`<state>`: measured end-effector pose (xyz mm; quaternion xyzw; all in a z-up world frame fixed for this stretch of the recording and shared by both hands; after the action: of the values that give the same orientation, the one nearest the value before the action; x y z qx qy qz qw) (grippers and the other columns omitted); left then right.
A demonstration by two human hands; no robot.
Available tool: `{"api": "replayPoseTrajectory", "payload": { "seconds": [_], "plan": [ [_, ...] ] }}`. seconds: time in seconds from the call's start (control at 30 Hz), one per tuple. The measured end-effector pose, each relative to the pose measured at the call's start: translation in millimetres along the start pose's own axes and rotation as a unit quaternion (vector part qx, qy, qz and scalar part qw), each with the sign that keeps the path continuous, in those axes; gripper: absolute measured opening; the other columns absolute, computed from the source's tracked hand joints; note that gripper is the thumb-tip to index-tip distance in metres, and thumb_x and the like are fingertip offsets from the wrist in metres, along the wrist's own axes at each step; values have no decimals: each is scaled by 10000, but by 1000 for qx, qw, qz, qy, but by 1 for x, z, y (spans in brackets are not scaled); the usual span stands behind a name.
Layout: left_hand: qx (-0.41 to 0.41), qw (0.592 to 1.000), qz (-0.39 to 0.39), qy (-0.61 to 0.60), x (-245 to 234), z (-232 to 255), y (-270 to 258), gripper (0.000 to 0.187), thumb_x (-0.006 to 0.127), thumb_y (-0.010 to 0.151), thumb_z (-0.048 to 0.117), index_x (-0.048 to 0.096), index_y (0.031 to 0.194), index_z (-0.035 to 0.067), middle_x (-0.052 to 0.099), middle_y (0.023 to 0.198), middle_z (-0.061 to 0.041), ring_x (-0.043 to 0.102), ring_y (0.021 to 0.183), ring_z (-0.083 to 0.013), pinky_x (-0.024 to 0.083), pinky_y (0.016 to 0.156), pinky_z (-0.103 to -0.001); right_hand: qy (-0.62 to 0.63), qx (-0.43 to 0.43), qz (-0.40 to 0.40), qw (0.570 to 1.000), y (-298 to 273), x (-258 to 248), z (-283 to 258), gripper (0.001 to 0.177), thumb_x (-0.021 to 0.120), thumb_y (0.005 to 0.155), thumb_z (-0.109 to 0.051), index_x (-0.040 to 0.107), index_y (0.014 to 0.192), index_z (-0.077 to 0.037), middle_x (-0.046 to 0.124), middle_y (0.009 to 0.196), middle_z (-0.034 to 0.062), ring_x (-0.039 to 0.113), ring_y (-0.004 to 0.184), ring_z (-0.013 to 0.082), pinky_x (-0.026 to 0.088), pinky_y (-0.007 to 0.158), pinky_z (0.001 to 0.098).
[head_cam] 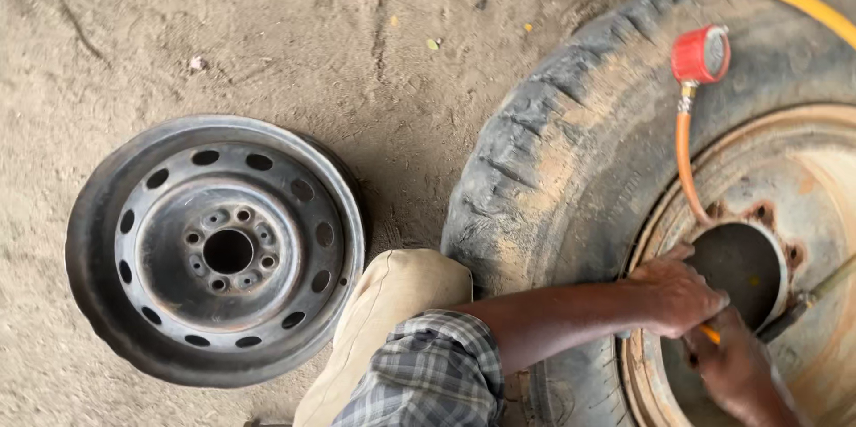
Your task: The person manipulates the rim and tire assembly using a small orange tool and an air hose to seat or adjust the tire bead.
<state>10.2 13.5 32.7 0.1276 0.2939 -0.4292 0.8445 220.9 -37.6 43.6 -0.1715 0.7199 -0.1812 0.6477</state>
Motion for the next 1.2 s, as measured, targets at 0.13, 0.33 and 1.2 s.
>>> {"api": "replayPoseTrajectory", "payload": {
  "seconds": [0.13, 0.33, 1.2],
  "plan": [
    [7, 1000, -4, 6, -1, -1, -1, 239, 536, 971, 161, 630, 1191, 158, 477, 589, 47, 679, 675, -90, 79, 1299, -560, -218, -282, 37, 933, -12, -5, -19, 390, 672, 717, -157, 660, 1098, -72, 708, 993, 141, 711, 934, 302, 604, 836, 398],
    [5, 999, -20, 28, 9, -5, 8, 231, 506, 1005, 132, 655, 1173, 186, 558, 644, 28, 701, 739, -91, 94, 1314, -585, -334, -227, -12, 915, 15, 22, 28, 221, 662, 840, -247, 736, 1016, -136, 725, 900, 92, 732, 803, 262, 624, 699, 398],
    [19, 1000, -13, 10, 21, -17, 16, 648, 678, 885, 164, 459, 1472, -4, 691, 853, -105, 671, 905, -283, 496, 926, -471, 104, 292, -163, 937, 16, -16, -44, 341, 543, 1058, -241, 753, 950, 5, 671, 690, 204, 538, 540, 315, 443, 513, 518]
  ]
}}
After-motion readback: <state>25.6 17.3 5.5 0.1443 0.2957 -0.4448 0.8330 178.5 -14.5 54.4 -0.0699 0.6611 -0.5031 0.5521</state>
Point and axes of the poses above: each hand's wrist, its own y-axis towards the middle knuckle, its own x-axis out of the palm, z = x × y, the point moved 3 cm from there along y, towards the middle knuckle
